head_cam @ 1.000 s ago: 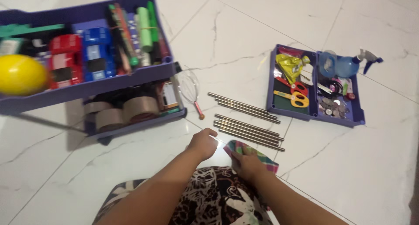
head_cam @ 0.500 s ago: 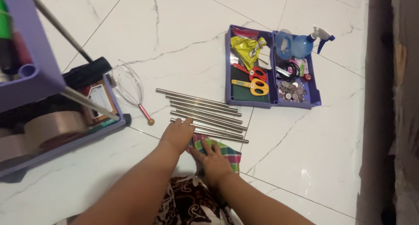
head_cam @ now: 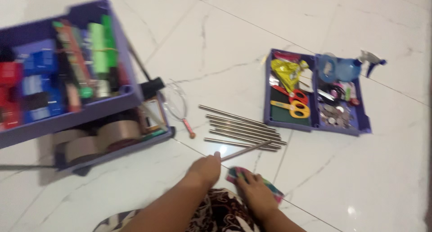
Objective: The person assembles a three-tier rolling storage cart by inserting metal poles into the plastic trays and wiping the poles with a cloth. They then place a top tray onto the frame and adjust the assembled unit.
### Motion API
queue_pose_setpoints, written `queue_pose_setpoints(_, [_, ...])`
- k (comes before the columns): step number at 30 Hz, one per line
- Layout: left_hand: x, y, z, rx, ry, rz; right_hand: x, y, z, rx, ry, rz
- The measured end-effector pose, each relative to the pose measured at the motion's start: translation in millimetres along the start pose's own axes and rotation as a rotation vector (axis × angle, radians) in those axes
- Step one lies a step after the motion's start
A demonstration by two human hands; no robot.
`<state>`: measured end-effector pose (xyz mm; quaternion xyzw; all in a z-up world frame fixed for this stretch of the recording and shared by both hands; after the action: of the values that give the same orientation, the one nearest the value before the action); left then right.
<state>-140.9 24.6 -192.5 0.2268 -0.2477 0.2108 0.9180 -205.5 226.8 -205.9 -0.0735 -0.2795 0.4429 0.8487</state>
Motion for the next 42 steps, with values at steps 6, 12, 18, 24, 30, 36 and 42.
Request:
queue_pose_setpoints(6, [79, -7, 53, 0.198, -0.006, 0.148, 31, 24, 38, -0.574, 0.371, -0.175])
queue_pose_setpoints(12, [159, -1, 106, 0.331, 0.270, 0.138, 54, -38, 172, -0.628, 0.696, 0.043])
queue_pose_setpoints(18, [246, 30, 168, 0.397, 0.428, 0.067, 90, -184, 253, -0.503, 0.563, 0.758])
queue_pose_setpoints(24, [343, 20, 203, 0.258, 0.557, 0.006, 117, -270, 246, -0.126, 0.595, 1.044])
queue_pose_setpoints(30, [411, 21, 194, 0.226, 0.624, 0.113, 120, -295, 242, -0.067, 0.593, 1.117])
queue_pose_setpoints(36, [439, 20, 182, 0.279, 0.627, 0.147, 115, -280, 257, 0.026, 0.620, 1.110])
queue_pose_setpoints(42, [452, 13, 181, 0.311, 0.666, 0.090, 104, -260, 277, 0.072, 0.681, 1.034])
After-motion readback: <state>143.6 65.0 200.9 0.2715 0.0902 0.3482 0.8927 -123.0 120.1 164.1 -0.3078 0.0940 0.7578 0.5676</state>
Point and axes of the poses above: each hand's wrist, its own x-axis away from the middle knuckle, its own z-axis out of the back of the hand, y = z × x, the point moved 1 cm from there along -x, towards the middle knuckle, and after that the axes turned 10 degrees about -x, right-handed, at the moved point
